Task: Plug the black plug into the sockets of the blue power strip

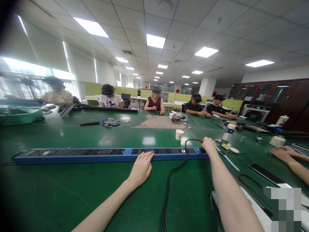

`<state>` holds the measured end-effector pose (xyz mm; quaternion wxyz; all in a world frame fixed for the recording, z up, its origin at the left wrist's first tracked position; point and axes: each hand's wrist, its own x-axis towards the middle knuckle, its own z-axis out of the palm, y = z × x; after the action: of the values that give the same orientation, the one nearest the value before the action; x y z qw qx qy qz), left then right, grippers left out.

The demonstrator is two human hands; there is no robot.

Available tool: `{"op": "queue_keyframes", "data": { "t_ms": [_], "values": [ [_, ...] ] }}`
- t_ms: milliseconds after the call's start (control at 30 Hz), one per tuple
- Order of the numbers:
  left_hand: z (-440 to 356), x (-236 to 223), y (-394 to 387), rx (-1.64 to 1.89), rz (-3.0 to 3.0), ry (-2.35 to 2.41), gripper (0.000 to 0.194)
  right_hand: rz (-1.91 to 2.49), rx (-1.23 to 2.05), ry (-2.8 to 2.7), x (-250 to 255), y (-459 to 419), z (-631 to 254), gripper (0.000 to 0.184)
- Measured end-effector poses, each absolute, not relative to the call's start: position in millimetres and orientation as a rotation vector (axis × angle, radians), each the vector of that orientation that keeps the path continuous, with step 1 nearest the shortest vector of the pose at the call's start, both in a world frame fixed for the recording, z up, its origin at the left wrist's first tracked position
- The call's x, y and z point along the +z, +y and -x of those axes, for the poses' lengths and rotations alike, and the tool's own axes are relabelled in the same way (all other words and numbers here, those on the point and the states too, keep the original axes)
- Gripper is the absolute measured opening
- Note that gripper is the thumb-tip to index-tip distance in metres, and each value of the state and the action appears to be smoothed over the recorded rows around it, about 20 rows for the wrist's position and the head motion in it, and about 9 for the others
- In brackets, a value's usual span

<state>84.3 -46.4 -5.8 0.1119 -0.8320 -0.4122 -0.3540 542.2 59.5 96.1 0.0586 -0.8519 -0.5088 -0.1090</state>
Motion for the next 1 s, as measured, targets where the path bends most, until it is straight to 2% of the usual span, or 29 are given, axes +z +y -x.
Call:
{"op": "queue_keyframes", "data": {
  "t_ms": [200,300,600,767,1000],
  "values": [
    [-85.4,-6.7,-48.7,-1.032,2.420,-1.217,0.059,2.595,-0.346,-1.501,86.6,56.5,-542.7,0.035],
    [-84.4,-5.7,-48.8,-1.042,2.422,-1.215,0.059,2.577,-0.253,-1.512,81.7,48.8,-547.5,0.036],
    [-83.4,-5.3,-48.0,-1.069,2.453,-1.220,0.061,2.421,-0.162,-1.488,58.5,11.8,-553.9,0.046],
    [-82.8,-5.3,-48.7,-1.069,2.451,-1.226,0.061,2.477,-0.223,-1.379,63.6,12.7,-536.2,0.038],
    [-81.1,-6.2,-51.9,-1.047,2.454,-1.231,0.064,2.502,-0.178,-1.439,107.1,11.9,-509.9,0.025]
  ]
}}
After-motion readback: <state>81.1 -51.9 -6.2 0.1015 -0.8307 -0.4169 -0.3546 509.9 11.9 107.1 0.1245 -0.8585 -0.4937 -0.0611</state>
